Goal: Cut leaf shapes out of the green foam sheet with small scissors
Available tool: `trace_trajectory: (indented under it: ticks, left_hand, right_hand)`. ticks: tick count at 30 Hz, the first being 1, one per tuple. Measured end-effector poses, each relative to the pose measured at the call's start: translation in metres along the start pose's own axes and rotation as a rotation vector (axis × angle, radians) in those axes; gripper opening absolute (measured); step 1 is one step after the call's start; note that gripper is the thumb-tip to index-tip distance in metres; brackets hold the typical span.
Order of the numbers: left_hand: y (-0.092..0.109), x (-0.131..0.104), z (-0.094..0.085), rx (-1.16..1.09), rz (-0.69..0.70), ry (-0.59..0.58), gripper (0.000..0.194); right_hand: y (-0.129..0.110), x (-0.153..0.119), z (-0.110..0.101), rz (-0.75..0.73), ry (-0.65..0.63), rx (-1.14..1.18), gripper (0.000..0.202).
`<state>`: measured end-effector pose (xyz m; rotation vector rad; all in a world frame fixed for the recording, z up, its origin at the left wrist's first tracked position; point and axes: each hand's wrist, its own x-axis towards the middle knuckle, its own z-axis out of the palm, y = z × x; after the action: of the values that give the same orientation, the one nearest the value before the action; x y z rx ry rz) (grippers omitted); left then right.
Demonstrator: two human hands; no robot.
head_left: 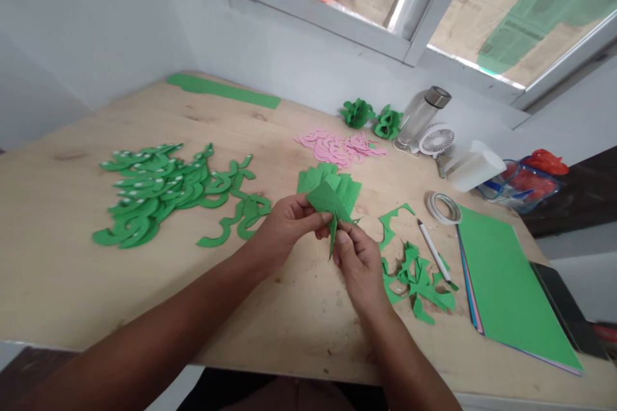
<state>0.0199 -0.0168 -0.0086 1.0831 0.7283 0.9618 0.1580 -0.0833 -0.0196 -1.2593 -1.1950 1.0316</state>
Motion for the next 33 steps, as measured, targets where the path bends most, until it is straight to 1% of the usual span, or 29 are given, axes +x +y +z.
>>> trace_trajectory:
  ticks: [8,12,25,33]
  left_hand:
    - [-0.0009,0.0003,-0.0001,0.0,0.004,-0.002,0.019]
    - [-0.001,0.0004,-0.0003,-0.019,0.007,-0.007,0.02]
    - [-0.0007,0.0002,-0.0006,-0.021,0.007,-0.007,0.017]
    - [-0.0006,0.0008,-0.0002,-0.019,0.014,-0.013,0.018]
  right_hand:
    - [0.0004,-0.0008,0.0003,-0.024,0.015,-0.009,0.049]
    - [-0.0002,-0.0007,-0.0004,-0.032,0.002,-0.01,0.048]
    - [0.0005,-0.0006,-0.0006,-0.034,-0.001,-0.032,0.048]
    - [0.0006,-0.0011,-0.0007,-0.036,-0.009,0.006,0.044]
